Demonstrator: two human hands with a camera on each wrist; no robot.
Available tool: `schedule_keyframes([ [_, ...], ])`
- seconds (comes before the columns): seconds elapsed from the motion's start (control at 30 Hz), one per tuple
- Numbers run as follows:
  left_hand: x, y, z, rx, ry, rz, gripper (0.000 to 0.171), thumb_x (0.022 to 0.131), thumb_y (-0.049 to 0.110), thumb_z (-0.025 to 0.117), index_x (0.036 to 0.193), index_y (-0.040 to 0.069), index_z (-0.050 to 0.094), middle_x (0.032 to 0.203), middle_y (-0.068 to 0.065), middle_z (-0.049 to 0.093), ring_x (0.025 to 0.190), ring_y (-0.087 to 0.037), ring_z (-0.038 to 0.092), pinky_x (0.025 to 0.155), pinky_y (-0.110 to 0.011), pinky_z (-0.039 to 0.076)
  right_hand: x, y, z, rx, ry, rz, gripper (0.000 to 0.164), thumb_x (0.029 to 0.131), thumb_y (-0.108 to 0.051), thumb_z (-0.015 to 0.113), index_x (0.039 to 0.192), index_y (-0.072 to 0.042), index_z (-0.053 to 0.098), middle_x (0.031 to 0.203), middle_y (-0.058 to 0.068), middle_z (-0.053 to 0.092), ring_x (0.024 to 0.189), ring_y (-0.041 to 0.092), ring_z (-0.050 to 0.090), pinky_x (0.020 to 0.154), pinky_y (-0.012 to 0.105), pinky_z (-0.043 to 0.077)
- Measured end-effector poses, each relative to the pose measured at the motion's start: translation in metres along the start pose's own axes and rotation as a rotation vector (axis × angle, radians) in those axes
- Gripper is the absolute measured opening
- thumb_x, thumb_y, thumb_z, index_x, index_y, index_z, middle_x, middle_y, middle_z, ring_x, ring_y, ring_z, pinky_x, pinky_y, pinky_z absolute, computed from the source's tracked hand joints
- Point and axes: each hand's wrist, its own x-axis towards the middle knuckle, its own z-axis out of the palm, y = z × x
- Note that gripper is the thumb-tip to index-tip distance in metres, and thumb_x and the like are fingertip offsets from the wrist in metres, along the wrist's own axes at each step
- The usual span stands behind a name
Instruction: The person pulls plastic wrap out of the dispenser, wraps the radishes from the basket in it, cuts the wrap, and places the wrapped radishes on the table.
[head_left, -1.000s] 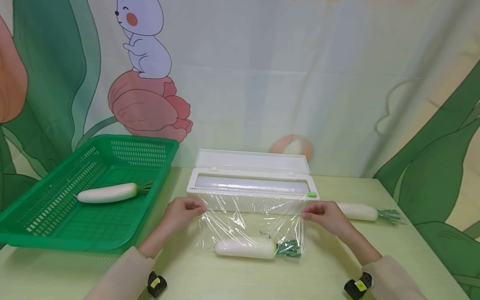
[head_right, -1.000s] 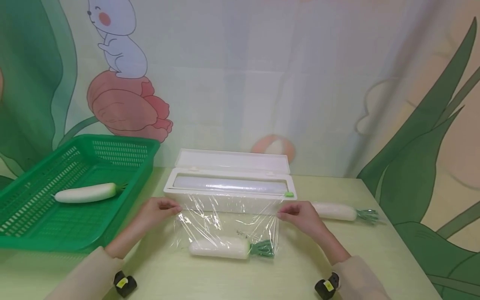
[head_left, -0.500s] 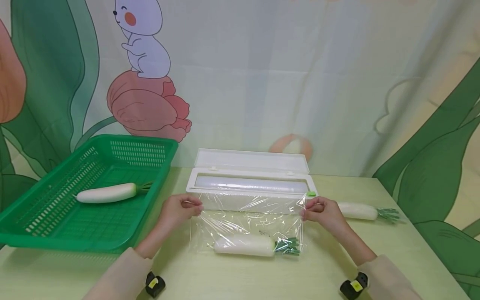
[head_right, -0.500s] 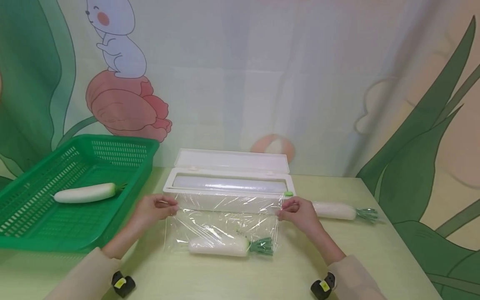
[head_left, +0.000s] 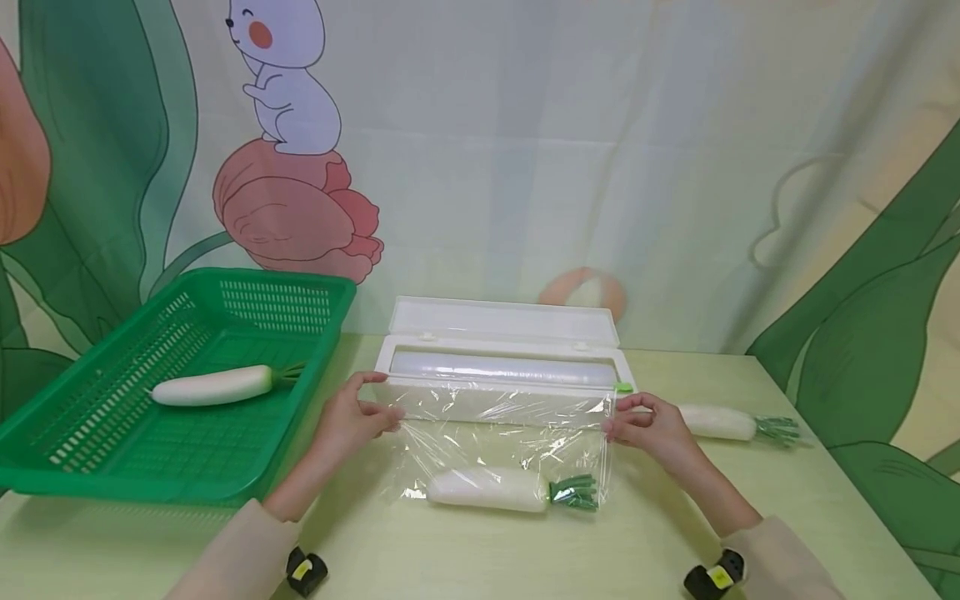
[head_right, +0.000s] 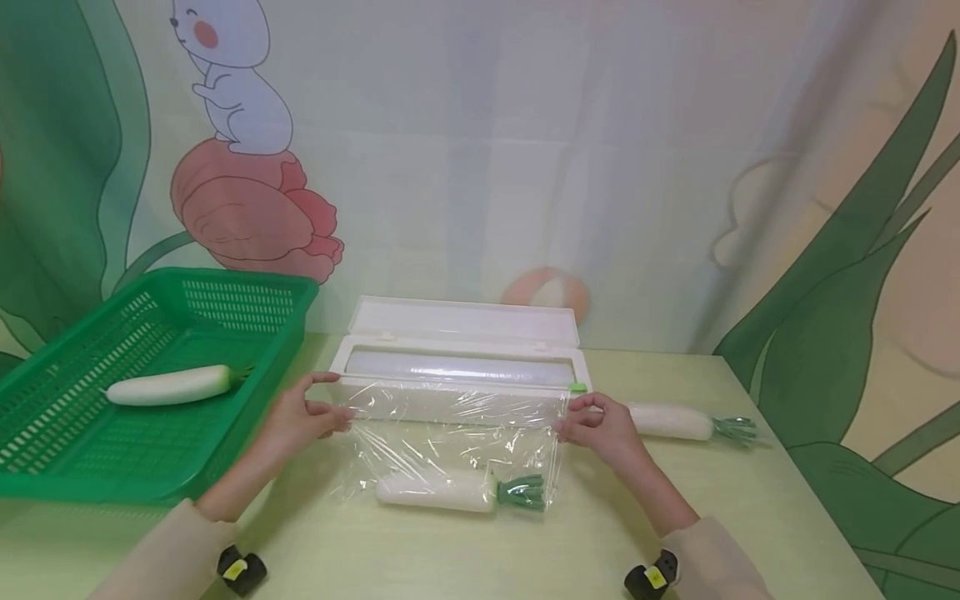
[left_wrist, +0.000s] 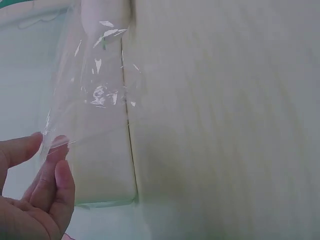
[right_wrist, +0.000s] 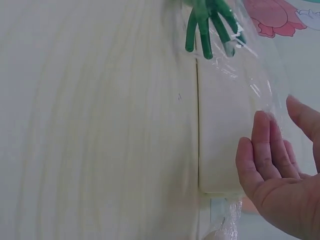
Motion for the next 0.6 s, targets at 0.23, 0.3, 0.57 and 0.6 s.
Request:
schedule_keyframes([
  [0.23,0.0,0.001,-0.005,-0.004,-0.016,-0.115,0.053,0.078,0.012,0.071,0.119,-0.006,0.042,0.086,-0.022,0.067,0.067,-0.021,0.067,0.064,-0.03,0.053,-0.002,-0.004,-0.001,0.075,-0.008,0.09,0.051,0.081,-0.008,0.067,0.115,0.015,0.036,0.081,0.002,0.066,0.072,0.013,0.066,0.073,0.029,0.052],
  [0.3,0.0,0.002,-0.005,0.01,-0.048,-0.147,0.048,0.079,0.015,0.071,0.113,-0.009,0.048,0.085,-0.021,0.067,0.067,-0.021,0.067,0.064,-0.031,0.053,-0.003,-0.005,0.001,0.058,-0.016,0.101,0.051,0.082,-0.009,0.067,0.114,0.018,0.039,0.08,0.002,0.066,0.071,0.012,0.066,0.072,0.028,0.052],
  [0.57,0.007,-0.003,0.0,0.015,-0.105,-0.156,0.024,0.081,0.014,0.069,0.09,-0.007,0.067,0.067,-0.009,0.067,0.058,-0.011,0.063,0.055,-0.025,0.05,-0.001,-0.008,0.011,-0.037,-0.011,0.117,0.026,0.081,-0.013,0.068,0.094,0.009,0.063,0.072,0.001,0.067,0.064,0.009,0.063,0.063,0.025,0.053],
  [0.6,0.007,-0.003,0.0,0.007,-0.103,-0.147,0.023,0.081,0.012,0.068,0.09,-0.008,0.067,0.066,-0.008,0.067,0.057,-0.01,0.062,0.054,-0.024,0.05,0.0,-0.008,0.012,-0.035,-0.003,0.121,0.024,0.081,-0.012,0.068,0.092,0.009,0.064,0.072,0.001,0.067,0.063,0.009,0.062,0.062,0.025,0.053],
])
